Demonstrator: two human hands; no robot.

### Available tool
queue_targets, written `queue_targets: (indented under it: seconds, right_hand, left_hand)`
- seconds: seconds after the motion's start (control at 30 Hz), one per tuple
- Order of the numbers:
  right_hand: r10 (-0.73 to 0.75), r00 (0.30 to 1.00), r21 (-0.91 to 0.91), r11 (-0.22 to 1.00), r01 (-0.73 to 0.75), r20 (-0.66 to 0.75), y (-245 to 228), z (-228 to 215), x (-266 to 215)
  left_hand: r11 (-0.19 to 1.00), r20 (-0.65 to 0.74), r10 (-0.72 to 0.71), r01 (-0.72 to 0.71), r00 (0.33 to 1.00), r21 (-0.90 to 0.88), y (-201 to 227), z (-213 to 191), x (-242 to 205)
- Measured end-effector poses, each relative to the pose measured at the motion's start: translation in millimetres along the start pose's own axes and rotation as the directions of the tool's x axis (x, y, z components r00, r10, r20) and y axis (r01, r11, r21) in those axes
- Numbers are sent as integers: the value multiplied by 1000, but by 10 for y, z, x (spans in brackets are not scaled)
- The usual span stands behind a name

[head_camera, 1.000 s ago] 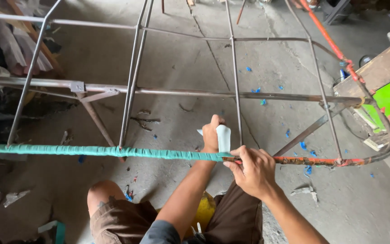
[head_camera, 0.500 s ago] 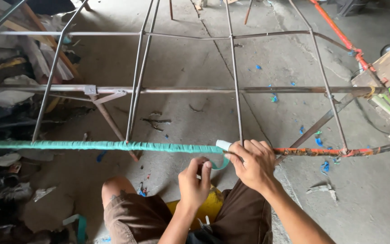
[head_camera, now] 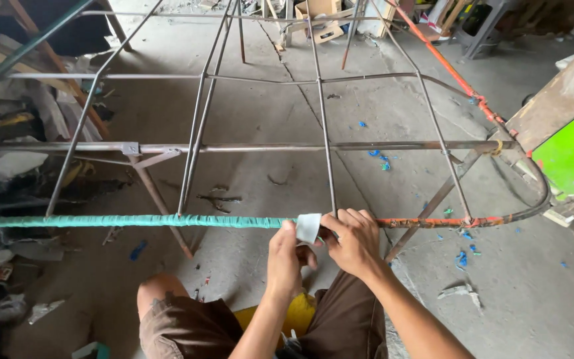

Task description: Wrapping a teal fabric strip around a metal furniture frame to prepare it for upholstery.

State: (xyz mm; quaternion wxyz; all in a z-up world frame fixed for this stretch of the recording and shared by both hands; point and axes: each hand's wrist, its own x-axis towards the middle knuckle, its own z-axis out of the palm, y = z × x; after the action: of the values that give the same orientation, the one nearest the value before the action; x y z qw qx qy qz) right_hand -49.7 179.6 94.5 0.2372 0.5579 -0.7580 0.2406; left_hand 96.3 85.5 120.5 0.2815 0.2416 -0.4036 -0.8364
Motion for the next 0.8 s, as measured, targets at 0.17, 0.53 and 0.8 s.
queue_targets:
  seconds: [0.17,0.53,0.8]
  right_hand:
    - [34,998,-44,999,-32,44,-86,-76,52]
    - [-34,996,21,999,32,85,-10,-136,164]
    - [-80,979,45,996,73,185,-20,-216,226]
  left_hand:
    - [966,-165,100,-57,981,251,-33,-241,-431]
    - [911,18,90,-90,996,403,-1601,-891,-469]
    - [671,407,297,-492,864,555,-1224,-371,1741]
